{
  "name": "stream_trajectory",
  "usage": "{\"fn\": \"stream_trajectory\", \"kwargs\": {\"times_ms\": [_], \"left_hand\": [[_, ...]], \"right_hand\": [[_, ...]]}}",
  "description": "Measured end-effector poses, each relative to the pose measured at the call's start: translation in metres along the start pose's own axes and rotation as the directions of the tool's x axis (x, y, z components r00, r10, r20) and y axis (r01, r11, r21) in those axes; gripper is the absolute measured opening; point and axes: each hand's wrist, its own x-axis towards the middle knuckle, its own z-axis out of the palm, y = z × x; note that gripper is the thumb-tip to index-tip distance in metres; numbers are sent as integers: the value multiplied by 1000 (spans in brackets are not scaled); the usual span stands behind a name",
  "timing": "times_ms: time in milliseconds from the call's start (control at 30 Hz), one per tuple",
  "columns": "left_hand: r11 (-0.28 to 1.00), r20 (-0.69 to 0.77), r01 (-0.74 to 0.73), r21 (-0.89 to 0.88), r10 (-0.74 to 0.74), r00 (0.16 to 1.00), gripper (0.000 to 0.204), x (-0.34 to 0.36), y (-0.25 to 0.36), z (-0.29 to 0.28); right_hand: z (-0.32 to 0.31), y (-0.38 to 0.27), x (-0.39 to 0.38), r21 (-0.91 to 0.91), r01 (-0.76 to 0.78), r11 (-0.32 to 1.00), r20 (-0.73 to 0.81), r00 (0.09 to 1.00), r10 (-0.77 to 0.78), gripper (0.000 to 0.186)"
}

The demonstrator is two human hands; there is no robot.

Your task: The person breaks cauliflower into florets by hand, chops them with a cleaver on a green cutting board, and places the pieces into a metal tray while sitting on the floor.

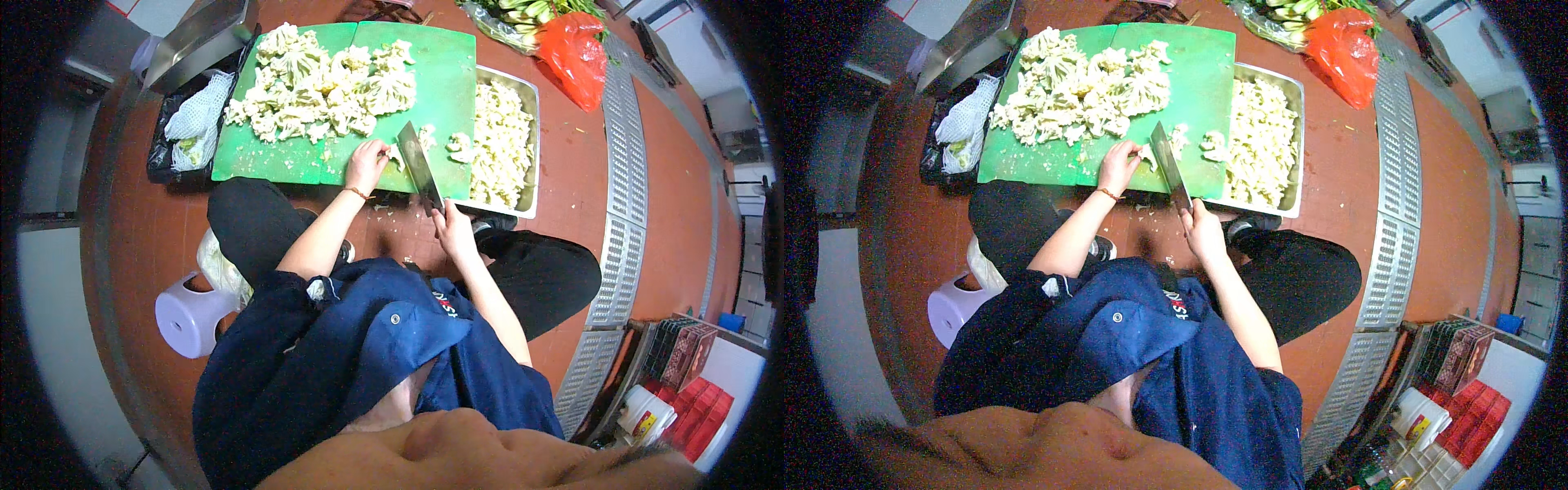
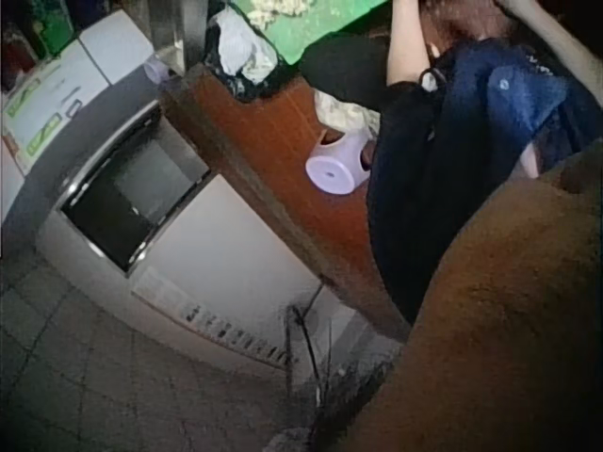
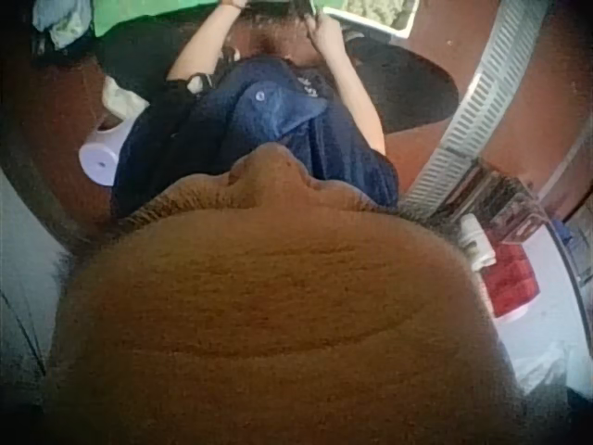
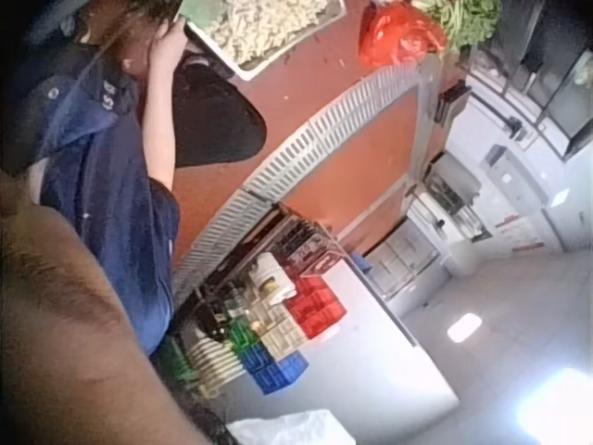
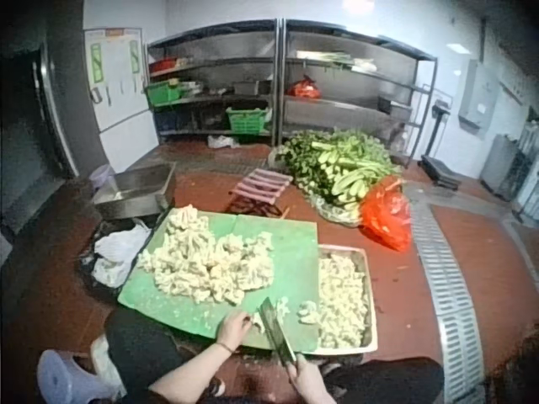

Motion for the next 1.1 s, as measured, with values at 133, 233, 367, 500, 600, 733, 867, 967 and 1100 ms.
{"fn": "stream_trajectory", "kwargs": {"times_ms": [133, 233, 367, 500, 600, 733, 867, 967, 1100], "left_hand": [[980, 119, 199, 20, -200, 972, 20, 11, 14, -9], [989, 130, 26, 146, -46, 990, 20, 18, 18, -14], [996, 95, 55, 67, -61, 994, 27, 14, 17, -8], [992, 106, 116, 59, -121, 987, 25, 11, 7, -5], [986, 158, 160, 37, -164, 974, 20, 9, 1, -1], [991, 182, 117, 71, -128, 975, 18, 16, 4, -4], [961, -148, 66, 267, -26, 989, 29, 36, -6, -33], [911, -77, 9, 412, 25, 997, 31, 41, -22, -40], [943, 177, 254, 216, -294, 939, 31, 31, -8, -33]], "right_hand": [[-13, -6, -9, -77, 47, 996, -90, 995, -54, 25], [-18, -10, -13, -139, 60, 988, -87, 994, -72, 25], [-12, -14, -18, -230, 90, 969, -87, 990, -113, 25], [-16, -27, -24, -320, 104, 942, -41, 991, -124, 25], [-7, -21, -19, -377, 80, 923, -8, 996, -89, 26], [-1, -9, -4, -344, 85, 935, -20, 995, -97, 27], [-6, -21, -9, -293, 110, 950, -30, 992, -125, 27], [-1, -20, -13, -309, 141, 940, 50, 990, -132, 24], [5, -4, -7, -314, 26, 949, -66, 997, -49, 26]]}}
